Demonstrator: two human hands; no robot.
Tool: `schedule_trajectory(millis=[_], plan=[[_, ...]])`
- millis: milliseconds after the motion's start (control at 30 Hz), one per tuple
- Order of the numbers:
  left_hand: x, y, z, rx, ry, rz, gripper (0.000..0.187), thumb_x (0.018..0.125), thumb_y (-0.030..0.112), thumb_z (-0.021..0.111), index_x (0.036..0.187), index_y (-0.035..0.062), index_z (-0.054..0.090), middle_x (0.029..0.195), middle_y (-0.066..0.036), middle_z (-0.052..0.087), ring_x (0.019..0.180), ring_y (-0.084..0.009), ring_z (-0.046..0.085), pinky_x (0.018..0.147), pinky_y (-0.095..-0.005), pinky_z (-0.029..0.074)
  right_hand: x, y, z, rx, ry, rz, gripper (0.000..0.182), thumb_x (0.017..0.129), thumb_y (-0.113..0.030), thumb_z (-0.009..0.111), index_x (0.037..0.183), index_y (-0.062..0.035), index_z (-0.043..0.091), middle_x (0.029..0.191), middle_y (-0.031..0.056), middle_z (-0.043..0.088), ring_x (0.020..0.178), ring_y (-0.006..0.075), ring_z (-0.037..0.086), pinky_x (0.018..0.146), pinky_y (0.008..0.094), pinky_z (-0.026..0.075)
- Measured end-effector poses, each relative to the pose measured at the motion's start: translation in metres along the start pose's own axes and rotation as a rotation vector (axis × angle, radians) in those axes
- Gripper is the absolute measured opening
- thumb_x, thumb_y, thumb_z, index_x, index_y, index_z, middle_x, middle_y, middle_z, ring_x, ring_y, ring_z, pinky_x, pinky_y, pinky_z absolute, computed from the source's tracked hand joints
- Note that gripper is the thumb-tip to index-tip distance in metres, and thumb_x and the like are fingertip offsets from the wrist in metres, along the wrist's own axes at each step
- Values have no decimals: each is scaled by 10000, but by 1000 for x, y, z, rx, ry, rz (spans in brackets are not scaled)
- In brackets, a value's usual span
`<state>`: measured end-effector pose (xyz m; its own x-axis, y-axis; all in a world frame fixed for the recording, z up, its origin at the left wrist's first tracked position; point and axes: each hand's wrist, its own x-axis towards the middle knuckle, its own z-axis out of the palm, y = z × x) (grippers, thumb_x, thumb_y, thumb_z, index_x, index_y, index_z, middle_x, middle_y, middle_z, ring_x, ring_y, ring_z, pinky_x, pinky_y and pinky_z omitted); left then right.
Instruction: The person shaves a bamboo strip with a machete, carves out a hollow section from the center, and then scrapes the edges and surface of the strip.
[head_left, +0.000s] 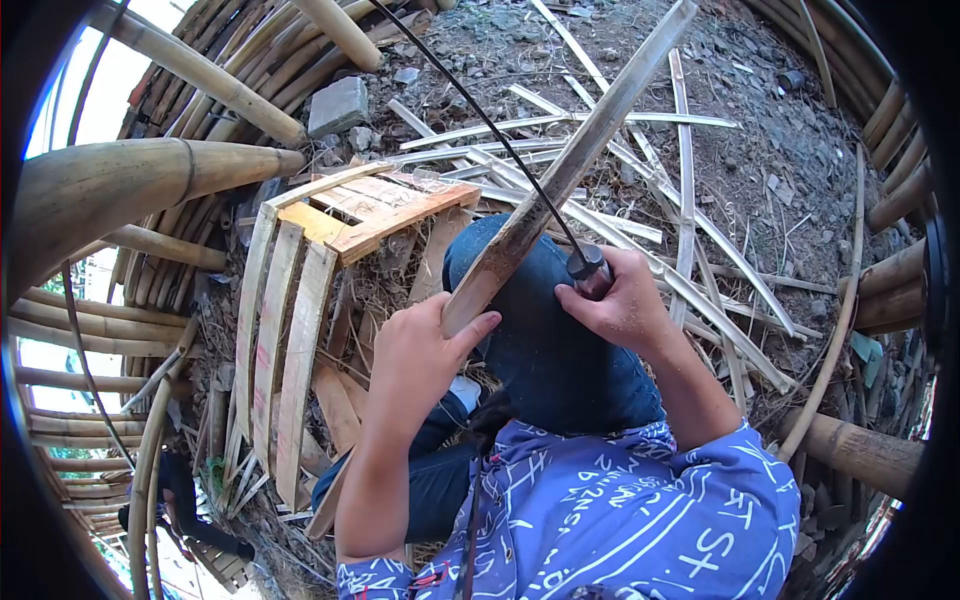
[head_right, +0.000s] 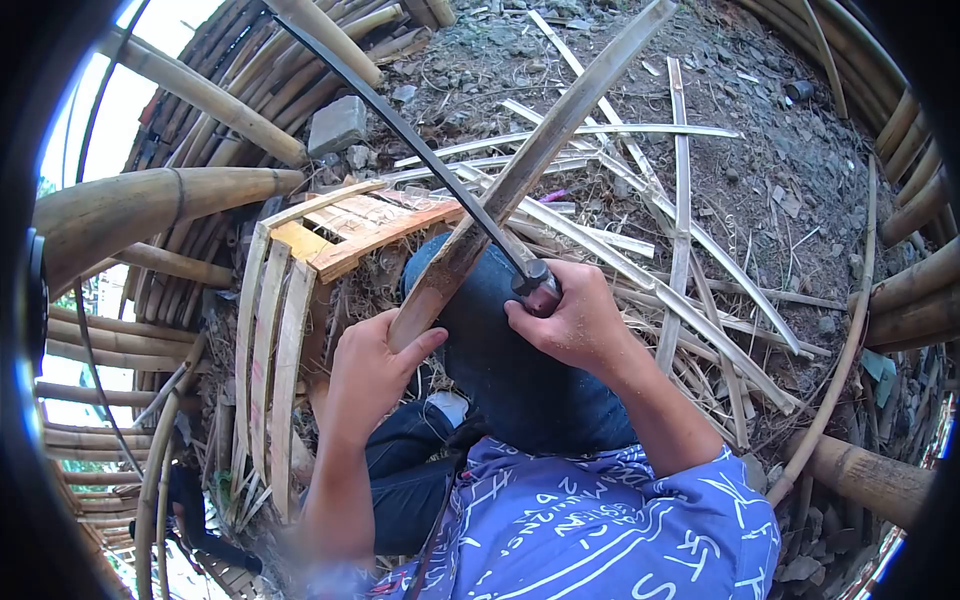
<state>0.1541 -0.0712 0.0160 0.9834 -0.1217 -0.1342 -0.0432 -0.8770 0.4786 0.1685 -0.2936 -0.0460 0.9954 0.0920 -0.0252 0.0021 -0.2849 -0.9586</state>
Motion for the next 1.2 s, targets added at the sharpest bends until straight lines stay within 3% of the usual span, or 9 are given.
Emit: schedule_trajectory(millis=[33,100,333,600,733,1200], plan=[[-1,1,1,-7,4,-1,445,807,438,693,814,-4,645,555,-110,570,525,-237,586,536,-345,442,-1,1,0,-7,-3,-2,225,689,-120,714,645,-14,521,520,2,463,496,76,405,472,270,360],[-1,2,3,17,6,-68,478,798,479,669,867,6,656,596,-157,579,611,-329,605,611,-396,458,-2,1,0,-2,-12,39,209,694,-126,708,648,-10,540,525,4,482,497,72,406,470,265,356],[-3,2,5,22,57,-46,464,806,466,661,862,6,658,638,-185,609,654,-364,620,620,-416,463,-1,1,6,-26,0,7,200,722,-128,673,639,-21,525,518,-20,436,505,55,381,470,253,334],[-3,10,6,60,44,-64,512,812,503,641,828,-9,636,662,-236,602,706,-412,613,652,-455,463,3,14,0,148,-42,90,234,758,-105,671,612,-50,496,531,-60,435,500,30,392,455,228,328],[-3,9,7,31,44,-68,528,816,512,632,805,-16,620,671,-247,600,721,-418,613,664,-460,463,8,20,-5,252,-106,178,244,771,-99,687,622,-50,500,513,-22,496,419,60,499,379,228,390],[0,6,6,7,-6,-89,516,822,500,636,807,-15,613,652,-229,597,695,-398,617,653,-442,468,26,45,-18,324,-298,110,136,756,-76,640,679,-50,531,544,-6,525,434,79,521,400,229,402]])
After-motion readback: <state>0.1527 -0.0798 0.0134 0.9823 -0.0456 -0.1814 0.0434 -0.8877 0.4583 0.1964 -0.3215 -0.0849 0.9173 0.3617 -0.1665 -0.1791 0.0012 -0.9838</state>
